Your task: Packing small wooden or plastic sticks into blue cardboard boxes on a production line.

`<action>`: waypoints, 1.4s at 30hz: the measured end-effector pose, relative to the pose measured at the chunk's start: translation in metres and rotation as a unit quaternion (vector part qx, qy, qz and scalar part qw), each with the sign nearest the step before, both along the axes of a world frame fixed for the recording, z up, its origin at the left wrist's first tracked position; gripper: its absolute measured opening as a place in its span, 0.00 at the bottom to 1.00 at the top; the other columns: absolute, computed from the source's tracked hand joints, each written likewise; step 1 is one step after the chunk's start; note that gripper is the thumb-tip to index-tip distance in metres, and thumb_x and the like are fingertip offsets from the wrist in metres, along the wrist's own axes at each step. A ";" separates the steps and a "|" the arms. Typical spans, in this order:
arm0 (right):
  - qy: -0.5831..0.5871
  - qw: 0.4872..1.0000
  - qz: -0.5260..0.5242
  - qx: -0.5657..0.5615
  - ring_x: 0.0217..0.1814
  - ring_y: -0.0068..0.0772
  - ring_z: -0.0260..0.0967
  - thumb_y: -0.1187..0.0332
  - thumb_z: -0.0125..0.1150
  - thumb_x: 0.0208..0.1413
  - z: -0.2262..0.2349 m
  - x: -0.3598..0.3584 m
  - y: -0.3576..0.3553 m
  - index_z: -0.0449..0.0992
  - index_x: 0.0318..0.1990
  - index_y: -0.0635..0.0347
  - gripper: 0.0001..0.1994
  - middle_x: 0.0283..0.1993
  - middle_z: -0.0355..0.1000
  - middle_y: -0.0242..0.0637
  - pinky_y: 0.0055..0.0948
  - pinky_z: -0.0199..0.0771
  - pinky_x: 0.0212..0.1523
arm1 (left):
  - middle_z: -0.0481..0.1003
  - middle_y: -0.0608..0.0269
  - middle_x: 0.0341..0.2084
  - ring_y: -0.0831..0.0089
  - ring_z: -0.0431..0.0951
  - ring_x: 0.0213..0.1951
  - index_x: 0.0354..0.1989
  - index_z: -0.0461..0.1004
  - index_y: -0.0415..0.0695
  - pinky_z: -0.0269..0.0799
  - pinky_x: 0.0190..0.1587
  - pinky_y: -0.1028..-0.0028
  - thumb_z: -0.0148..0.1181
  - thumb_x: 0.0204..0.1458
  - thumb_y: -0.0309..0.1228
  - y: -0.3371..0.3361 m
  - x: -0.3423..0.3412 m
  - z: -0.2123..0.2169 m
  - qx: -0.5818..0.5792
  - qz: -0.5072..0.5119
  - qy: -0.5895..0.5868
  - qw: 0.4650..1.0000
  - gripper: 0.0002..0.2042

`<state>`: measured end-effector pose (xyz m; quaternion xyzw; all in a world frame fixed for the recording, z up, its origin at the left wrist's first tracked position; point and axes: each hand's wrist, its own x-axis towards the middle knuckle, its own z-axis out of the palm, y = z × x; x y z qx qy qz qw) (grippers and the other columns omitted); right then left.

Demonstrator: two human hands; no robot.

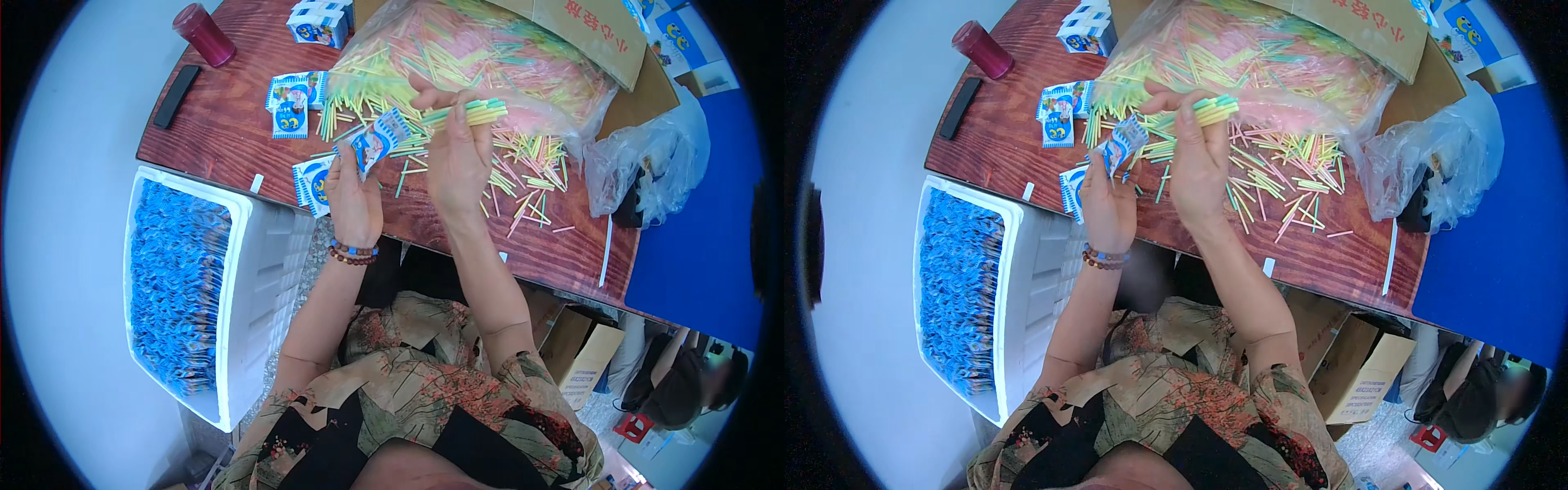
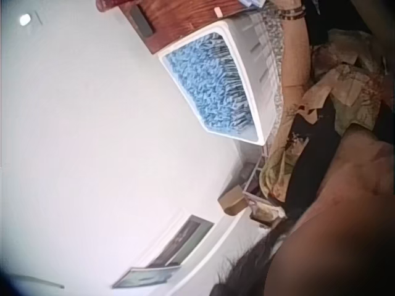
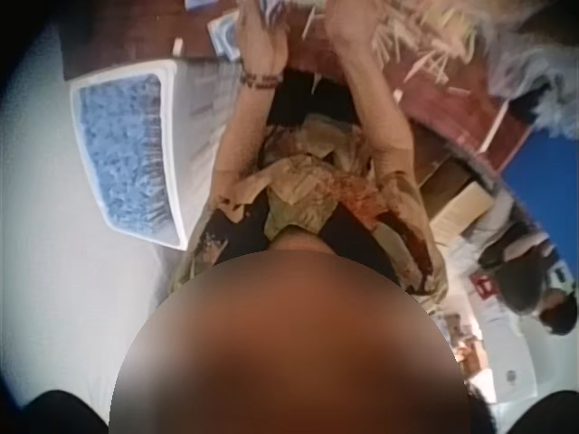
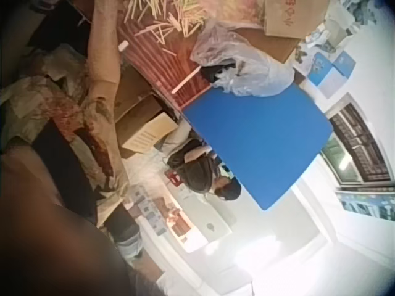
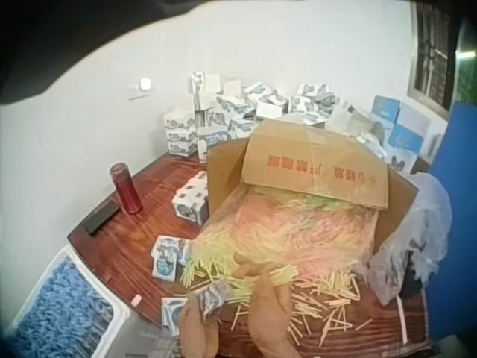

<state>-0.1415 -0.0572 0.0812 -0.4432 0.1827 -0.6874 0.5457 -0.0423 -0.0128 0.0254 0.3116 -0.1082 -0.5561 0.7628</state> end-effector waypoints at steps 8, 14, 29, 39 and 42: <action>0.018 0.998 -0.048 -0.019 0.69 0.44 0.53 0.64 0.40 0.68 -0.003 0.033 0.015 0.62 0.48 0.60 0.10 0.51 0.70 0.49 0.42 0.48 0.67 | 0.78 0.67 0.35 0.82 0.75 0.37 0.37 0.75 0.41 0.70 0.44 0.77 0.49 0.64 0.36 0.003 -0.003 -0.002 -0.012 0.059 -0.012 0.998 0.12; 0.104 0.993 -0.051 -0.007 0.72 0.38 0.50 0.64 0.40 0.68 -0.006 0.040 0.022 0.64 0.51 0.61 0.12 0.59 0.67 0.47 0.38 0.45 0.69 | 0.77 0.67 0.35 0.83 0.75 0.38 0.37 0.74 0.41 0.70 0.43 0.77 0.49 0.64 0.35 0.002 -0.001 -0.007 -0.037 0.064 0.018 0.997 0.11; 0.314 0.949 -0.026 -0.028 0.70 0.38 0.52 0.60 0.42 0.66 0.001 0.029 0.012 0.59 0.63 0.66 0.23 0.68 0.56 0.48 0.34 0.52 0.67 | 0.74 0.62 0.48 0.71 0.75 0.48 0.54 0.67 0.41 0.72 0.52 0.66 0.47 0.64 0.41 -0.009 0.005 -0.006 -0.084 -0.058 0.153 0.983 0.18; 0.500 0.863 -0.033 -0.061 0.44 0.21 0.70 0.75 0.59 0.56 -0.006 0.017 -0.005 0.76 0.47 0.65 0.11 0.42 0.73 0.32 0.22 0.70 0.43 | 0.72 0.64 0.52 0.71 0.71 0.53 0.58 0.65 0.45 0.66 0.57 0.67 0.46 0.64 0.43 -0.009 0.021 -0.001 -0.133 -0.068 0.207 0.967 0.19; 0.390 0.919 0.051 -0.004 0.37 0.16 0.68 0.74 0.59 0.56 0.012 0.025 -0.017 0.79 0.37 0.66 0.06 0.32 0.74 0.29 0.19 0.66 0.38 | 0.73 0.62 0.51 0.70 0.72 0.52 0.57 0.66 0.43 0.66 0.57 0.67 0.47 0.64 0.39 -0.008 0.042 -0.008 -0.131 -0.050 0.183 0.973 0.17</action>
